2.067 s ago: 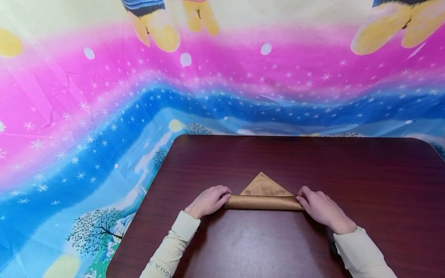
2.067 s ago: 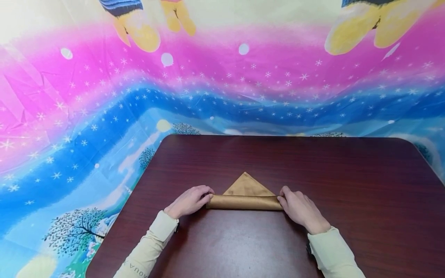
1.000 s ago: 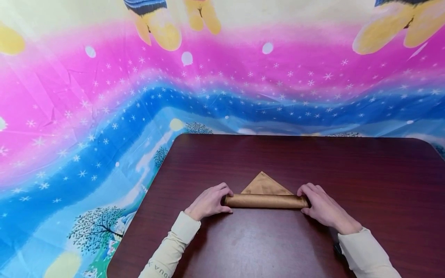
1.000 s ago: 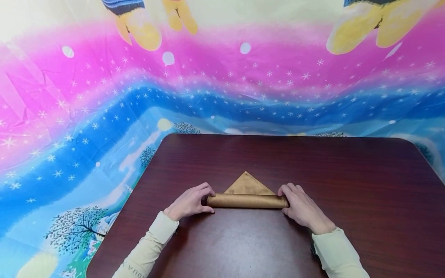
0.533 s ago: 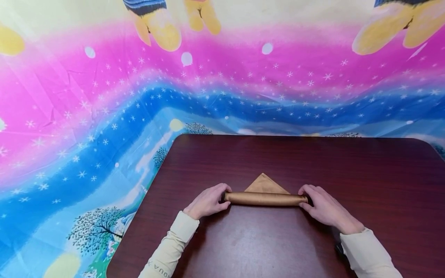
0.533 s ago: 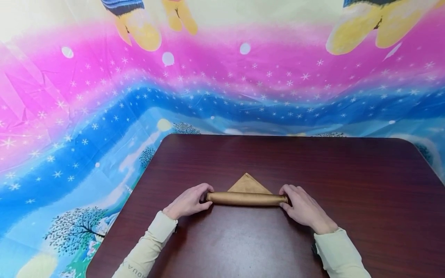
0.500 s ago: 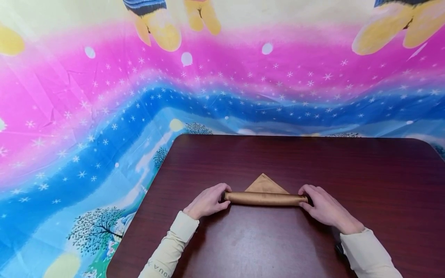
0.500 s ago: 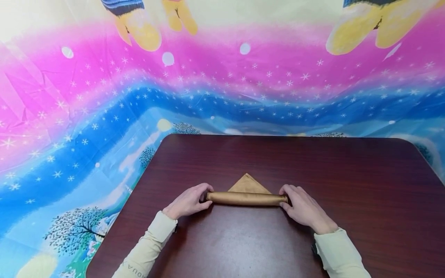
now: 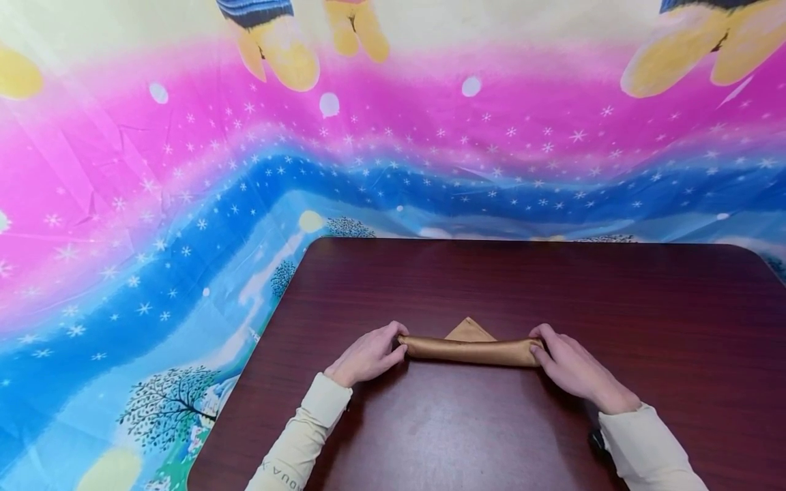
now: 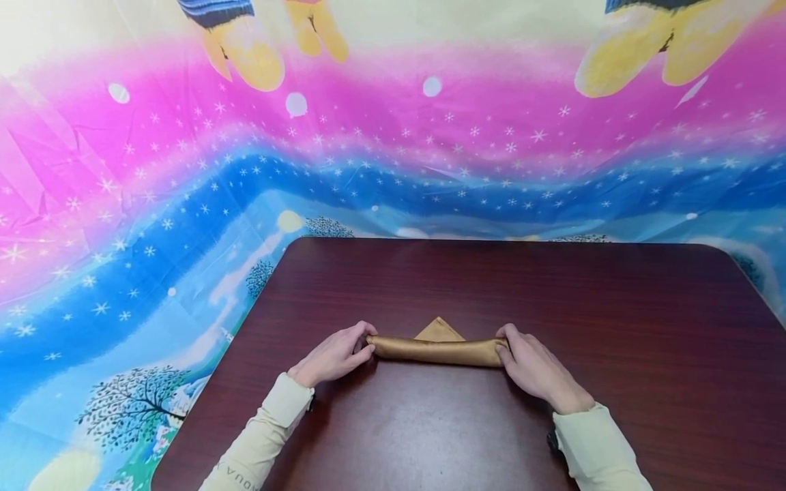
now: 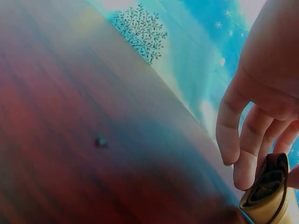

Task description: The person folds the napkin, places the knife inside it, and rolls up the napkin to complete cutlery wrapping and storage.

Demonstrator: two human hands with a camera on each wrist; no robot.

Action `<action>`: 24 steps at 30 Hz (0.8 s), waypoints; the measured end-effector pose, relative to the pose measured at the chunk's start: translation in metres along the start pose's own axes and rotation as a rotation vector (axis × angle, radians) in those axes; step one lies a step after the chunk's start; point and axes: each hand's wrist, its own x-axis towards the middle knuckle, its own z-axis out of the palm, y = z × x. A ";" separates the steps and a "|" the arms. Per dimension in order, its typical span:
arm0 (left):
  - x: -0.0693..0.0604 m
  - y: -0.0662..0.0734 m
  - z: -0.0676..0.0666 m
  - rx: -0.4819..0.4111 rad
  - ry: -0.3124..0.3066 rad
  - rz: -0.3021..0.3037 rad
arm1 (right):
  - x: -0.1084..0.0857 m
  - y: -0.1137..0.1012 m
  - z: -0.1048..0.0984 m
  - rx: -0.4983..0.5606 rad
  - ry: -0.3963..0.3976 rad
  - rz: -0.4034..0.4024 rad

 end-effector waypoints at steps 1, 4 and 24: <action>0.000 0.000 0.000 -0.003 -0.001 0.000 | 0.000 0.000 0.000 0.004 -0.008 0.003; 0.001 0.000 0.001 -0.004 -0.010 -0.011 | 0.000 -0.002 0.001 0.013 -0.021 0.017; 0.002 -0.001 0.003 0.090 -0.012 -0.021 | 0.000 -0.005 0.001 -0.034 -0.030 0.062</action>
